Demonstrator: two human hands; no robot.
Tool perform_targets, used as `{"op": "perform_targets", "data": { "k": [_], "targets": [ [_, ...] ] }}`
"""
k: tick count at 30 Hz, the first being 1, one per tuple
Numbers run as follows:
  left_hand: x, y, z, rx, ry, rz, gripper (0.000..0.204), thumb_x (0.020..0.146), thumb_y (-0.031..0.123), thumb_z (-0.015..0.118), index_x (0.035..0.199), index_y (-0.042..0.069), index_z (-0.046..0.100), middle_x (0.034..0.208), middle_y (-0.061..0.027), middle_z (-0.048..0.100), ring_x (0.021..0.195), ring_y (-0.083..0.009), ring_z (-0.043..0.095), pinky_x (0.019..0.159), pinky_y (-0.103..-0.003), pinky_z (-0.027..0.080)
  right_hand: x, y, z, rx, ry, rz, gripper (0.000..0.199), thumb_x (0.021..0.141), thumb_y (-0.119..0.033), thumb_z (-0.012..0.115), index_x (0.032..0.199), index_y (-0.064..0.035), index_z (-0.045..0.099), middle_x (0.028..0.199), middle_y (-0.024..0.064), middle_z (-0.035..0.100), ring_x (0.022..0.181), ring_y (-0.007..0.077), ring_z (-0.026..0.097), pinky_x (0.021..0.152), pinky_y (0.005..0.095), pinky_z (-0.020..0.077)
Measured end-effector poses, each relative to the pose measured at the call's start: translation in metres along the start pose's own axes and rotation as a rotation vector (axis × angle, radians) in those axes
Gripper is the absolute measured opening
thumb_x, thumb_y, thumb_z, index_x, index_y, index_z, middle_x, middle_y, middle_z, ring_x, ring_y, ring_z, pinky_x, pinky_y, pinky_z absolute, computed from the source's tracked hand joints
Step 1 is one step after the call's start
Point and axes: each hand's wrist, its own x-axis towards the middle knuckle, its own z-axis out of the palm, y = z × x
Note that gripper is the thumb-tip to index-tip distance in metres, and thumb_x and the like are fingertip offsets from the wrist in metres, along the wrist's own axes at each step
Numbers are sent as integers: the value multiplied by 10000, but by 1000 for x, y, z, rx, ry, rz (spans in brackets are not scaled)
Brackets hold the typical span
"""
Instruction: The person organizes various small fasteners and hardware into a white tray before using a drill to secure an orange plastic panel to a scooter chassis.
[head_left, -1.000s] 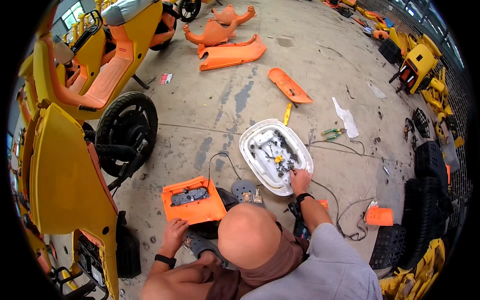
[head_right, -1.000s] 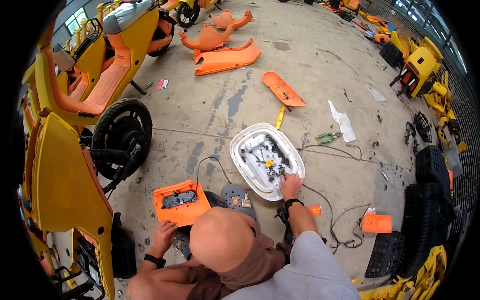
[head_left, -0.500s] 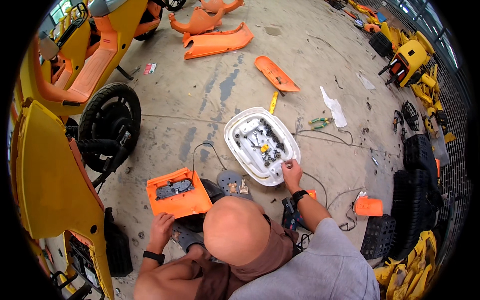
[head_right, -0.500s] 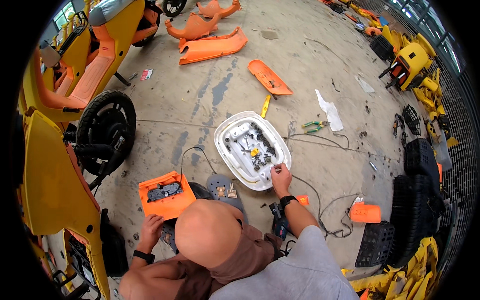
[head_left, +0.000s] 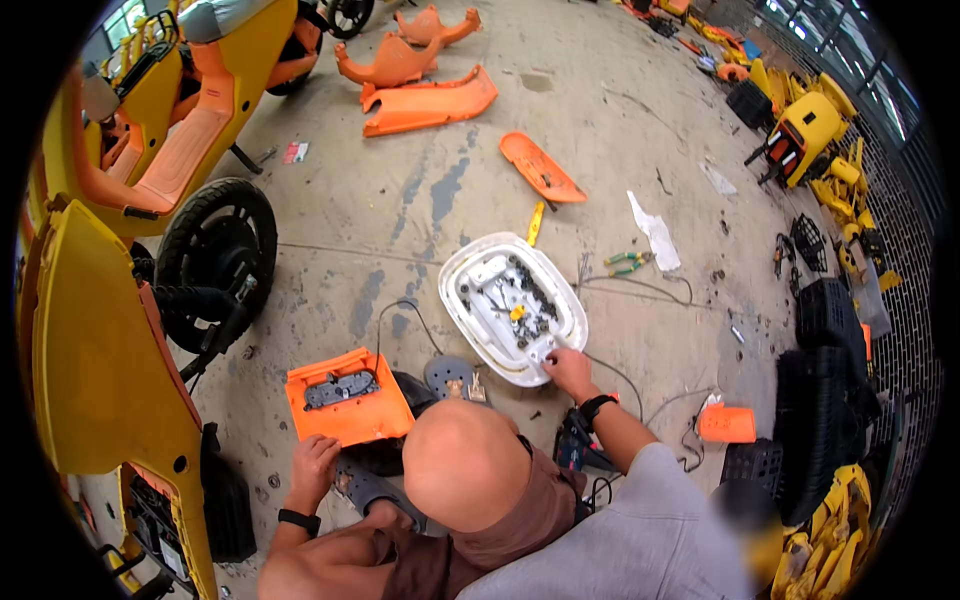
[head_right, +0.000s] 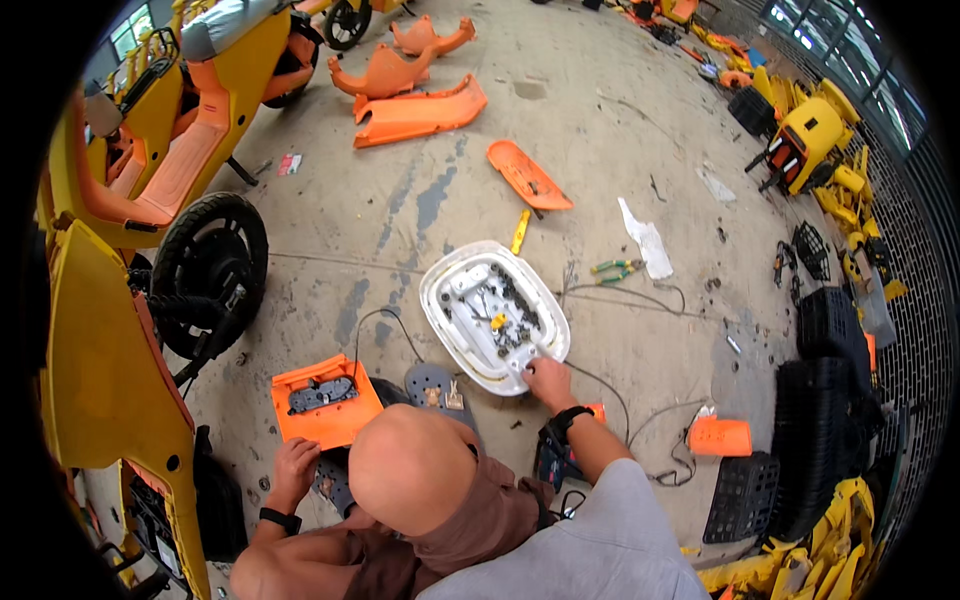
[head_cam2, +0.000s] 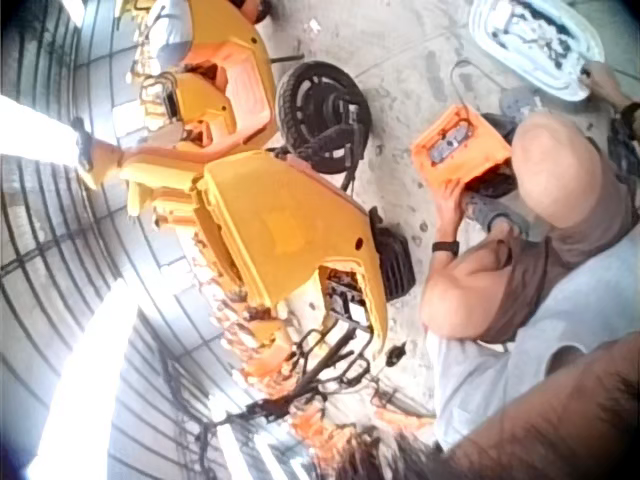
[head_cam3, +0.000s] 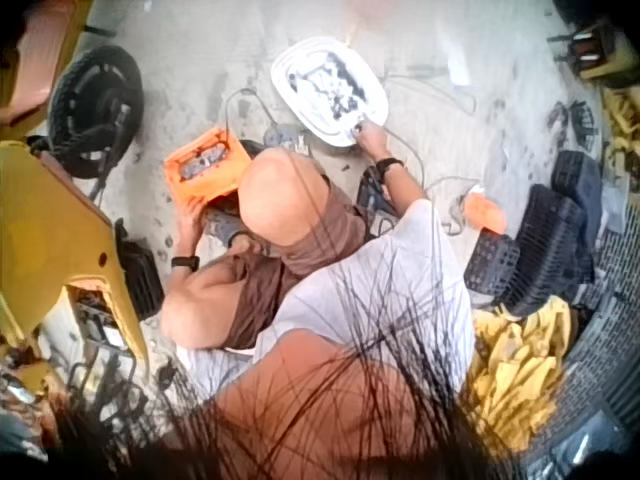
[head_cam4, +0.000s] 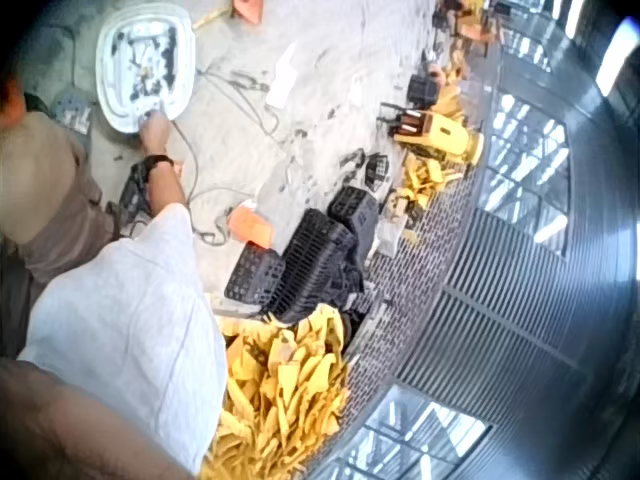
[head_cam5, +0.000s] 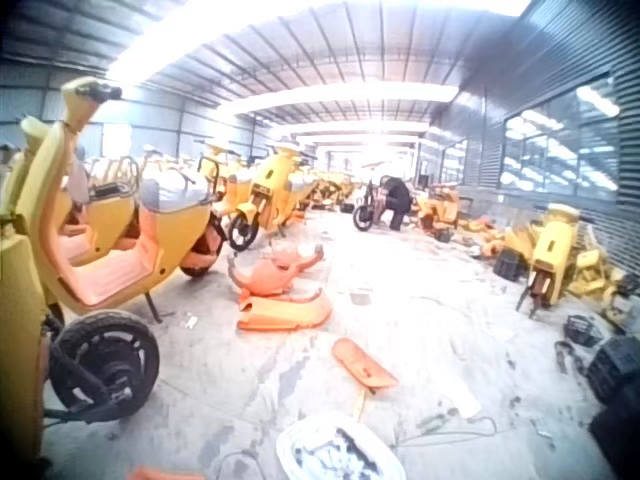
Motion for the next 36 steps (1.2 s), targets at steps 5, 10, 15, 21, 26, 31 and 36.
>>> {"op": "perform_targets", "data": {
  "k": [5,10,15,21,26,31,36],
  "targets": [
    [8,2,-1,-1,2,14,224,669,-21,672,888,23,668,933,-82,678,879,-283,623,755,-400,516,15,6,6,-207,-68,8,203,660,-306,734,759,-130,762,768,139,702,741,325,682,691,426,546],
    [1,-1,2,-15,8,18,230,665,-13,669,892,25,671,934,-82,677,881,-279,624,755,-399,517,21,6,10,-178,-104,107,200,643,-282,739,783,-141,768,786,133,710,775,309,690,729,404,553],
    [2,2,-5,0,32,0,198,686,-14,684,880,26,676,922,-88,680,875,-294,624,748,-403,521,19,-19,-10,34,-112,259,271,654,-296,724,808,-73,746,864,160,714,826,322,688,776,401,545],
    [-10,-12,7,-1,1,-5,227,720,37,654,945,59,670,933,-63,664,904,-270,608,789,-386,501,52,-56,-24,717,8,-52,156,715,-125,725,788,-9,652,681,55,652,626,115,607,605,277,499],
    [-8,-19,12,59,-37,17,192,744,83,631,935,83,647,949,-32,661,972,-241,591,821,-370,483,77,-139,-49,654,-202,-364,123,760,-67,686,856,3,653,667,21,626,616,74,572,583,234,476],
    [-11,-16,5,54,-57,-53,161,740,84,628,900,84,636,940,-14,650,970,-226,578,836,-351,472,80,-259,-74,77,-440,-1005,221,816,-131,594,982,-21,692,866,155,654,773,306,639,690,388,517],
    [0,-10,-6,43,-158,-85,202,748,63,627,949,78,641,1000,-31,658,981,-237,583,843,-355,473,102,-332,-49,-279,-492,-1403,188,838,-163,596,963,-52,682,878,154,663,827,367,635,716,446,516]
  ]
}}
